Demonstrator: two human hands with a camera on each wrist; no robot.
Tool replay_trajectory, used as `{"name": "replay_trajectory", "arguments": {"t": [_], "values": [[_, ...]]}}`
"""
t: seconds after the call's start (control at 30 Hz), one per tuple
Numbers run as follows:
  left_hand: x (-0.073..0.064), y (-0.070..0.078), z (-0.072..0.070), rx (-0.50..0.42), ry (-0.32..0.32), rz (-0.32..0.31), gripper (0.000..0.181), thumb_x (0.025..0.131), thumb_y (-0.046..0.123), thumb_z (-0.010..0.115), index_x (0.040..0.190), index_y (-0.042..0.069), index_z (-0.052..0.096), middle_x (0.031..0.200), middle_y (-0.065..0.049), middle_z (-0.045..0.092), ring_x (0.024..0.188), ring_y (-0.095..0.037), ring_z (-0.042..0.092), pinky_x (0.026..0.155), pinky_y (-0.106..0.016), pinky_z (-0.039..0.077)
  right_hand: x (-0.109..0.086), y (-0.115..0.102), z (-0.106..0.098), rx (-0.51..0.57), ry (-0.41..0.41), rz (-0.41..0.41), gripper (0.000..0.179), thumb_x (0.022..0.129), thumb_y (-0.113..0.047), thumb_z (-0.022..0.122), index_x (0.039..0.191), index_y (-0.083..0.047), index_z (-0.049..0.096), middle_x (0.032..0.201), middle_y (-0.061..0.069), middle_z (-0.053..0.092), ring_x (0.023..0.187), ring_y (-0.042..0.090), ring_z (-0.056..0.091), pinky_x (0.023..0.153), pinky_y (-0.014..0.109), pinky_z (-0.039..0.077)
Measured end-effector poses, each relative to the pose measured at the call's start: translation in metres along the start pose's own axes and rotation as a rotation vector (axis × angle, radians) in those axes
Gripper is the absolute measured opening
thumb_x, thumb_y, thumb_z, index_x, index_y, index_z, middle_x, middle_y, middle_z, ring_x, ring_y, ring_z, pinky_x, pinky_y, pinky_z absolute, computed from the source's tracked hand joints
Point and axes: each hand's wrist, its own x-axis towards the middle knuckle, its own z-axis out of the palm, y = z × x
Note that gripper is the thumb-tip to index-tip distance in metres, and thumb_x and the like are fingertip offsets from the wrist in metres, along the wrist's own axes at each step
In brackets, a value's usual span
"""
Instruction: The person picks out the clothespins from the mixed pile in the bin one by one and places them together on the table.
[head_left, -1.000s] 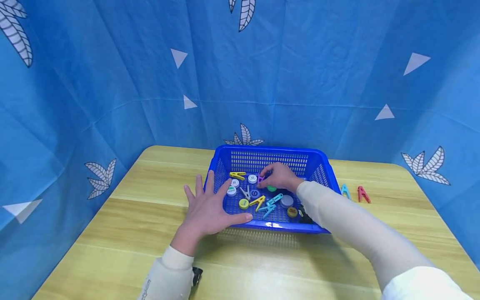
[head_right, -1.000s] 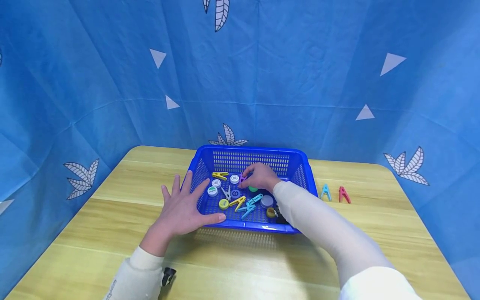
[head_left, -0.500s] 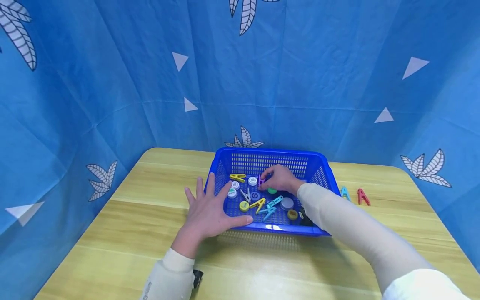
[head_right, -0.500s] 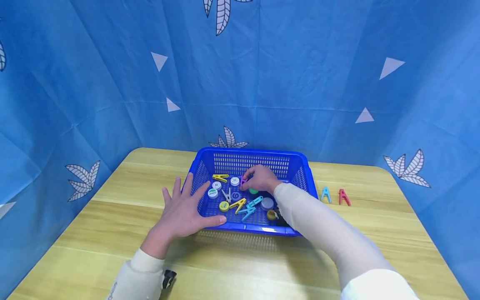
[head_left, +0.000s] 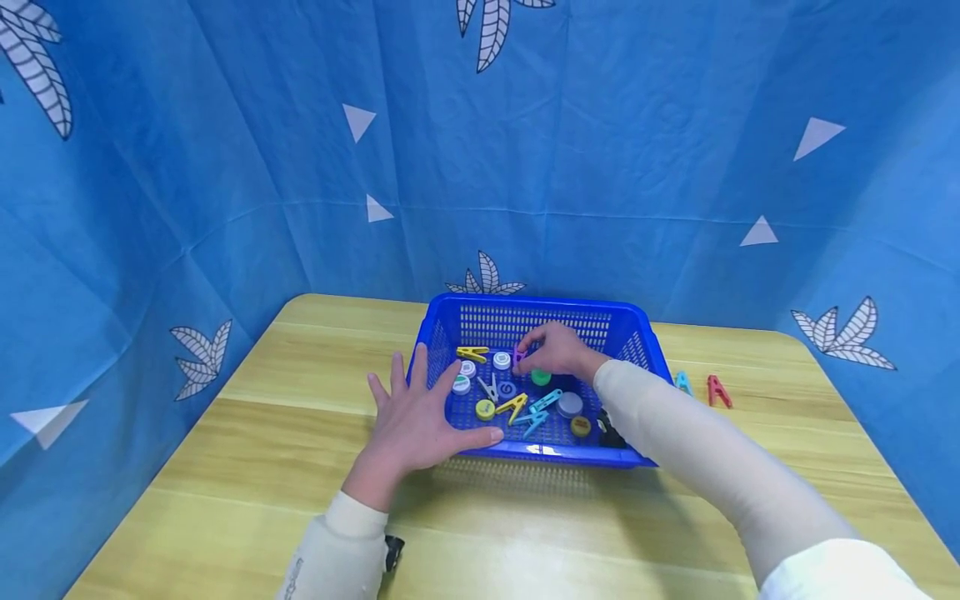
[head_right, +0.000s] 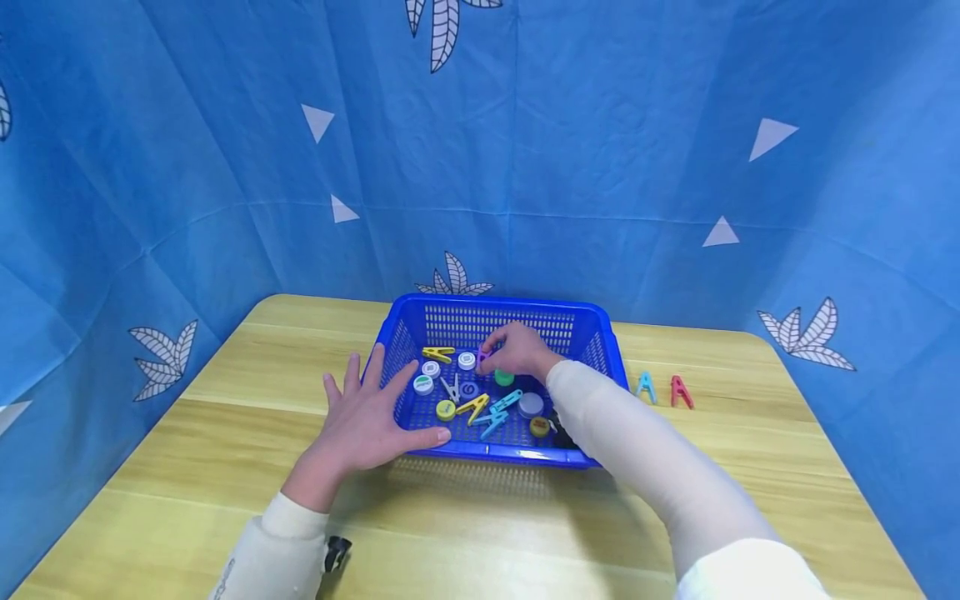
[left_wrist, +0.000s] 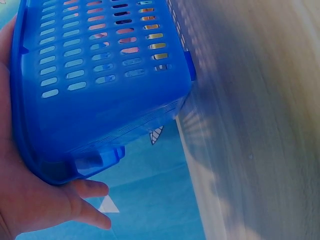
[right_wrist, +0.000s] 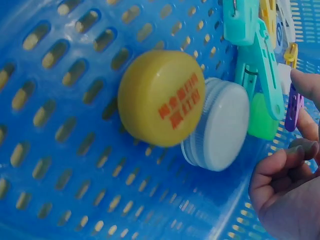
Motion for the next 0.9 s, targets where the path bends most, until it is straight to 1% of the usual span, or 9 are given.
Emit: {"name": "replay_trajectory", "arguments": {"t": [0.13,0.23,0.4,0.53,0.73,0.9], "values": [[0.000,0.000,0.001,0.001,-0.008,-0.005,0.123,0.060,0.100,0.046,0.157,0.024,0.037,0.165,-0.021,0.001,0.144,-0.052,-0.013,0.103,-0.075,-0.013,-0.003,0.000,-0.003,0.008,0.023,-0.016,0.032,0.072,-0.028,0.091,0.098,-0.015,0.078,0.112,0.005,0.065,0.095,0.023,0.058,0.083,0.038,0.049],[0.000,0.000,0.002,0.002,-0.011,-0.006,0.124,0.060,0.100,0.046,0.156,0.023,0.038,0.165,-0.021,0.001,0.144,-0.052,-0.013,0.103,-0.075,-0.013,-0.004,0.001,-0.005,0.023,0.035,-0.020,0.033,0.073,-0.027,0.091,0.100,-0.014,0.078,0.111,0.005,0.066,0.096,0.023,0.058,0.086,0.039,0.048],[0.000,0.001,0.002,0.001,-0.016,-0.011,0.124,0.060,0.100,0.046,0.157,0.023,0.037,0.165,-0.021,0.001,0.144,-0.051,-0.014,0.103,-0.074,-0.013,-0.006,0.001,-0.009,0.037,0.039,-0.014,0.034,0.073,-0.027,0.091,0.101,-0.015,0.078,0.113,0.007,0.065,0.096,0.025,0.058,0.084,0.040,0.048],[0.001,0.001,0.002,-0.001,-0.018,-0.011,0.123,0.061,0.099,0.047,0.157,0.023,0.036,0.165,-0.021,0.000,0.144,-0.051,-0.014,0.103,-0.074,-0.013,-0.008,-0.001,-0.017,0.059,0.053,-0.018,0.034,0.073,-0.028,0.090,0.102,-0.015,0.078,0.116,0.007,0.063,0.098,0.025,0.057,0.085,0.041,0.049],[0.001,0.002,0.001,-0.001,-0.021,-0.013,0.123,0.061,0.099,0.048,0.157,0.024,0.036,0.165,-0.021,-0.001,0.144,-0.052,-0.014,0.103,-0.074,-0.014,-0.009,-0.005,-0.032,0.079,0.066,-0.039,0.032,0.075,-0.027,0.089,0.101,-0.014,0.078,0.114,0.006,0.064,0.098,0.026,0.055,0.083,0.041,0.049],[0.001,0.002,0.000,0.002,-0.019,-0.010,0.123,0.061,0.099,0.048,0.157,0.023,0.035,0.165,-0.021,-0.002,0.144,-0.052,-0.014,0.103,-0.074,-0.014,-0.012,-0.007,-0.042,0.095,0.082,-0.021,0.034,0.075,-0.030,0.089,0.103,-0.014,0.077,0.113,0.006,0.064,0.098,0.027,0.055,0.084,0.042,0.049]]}}
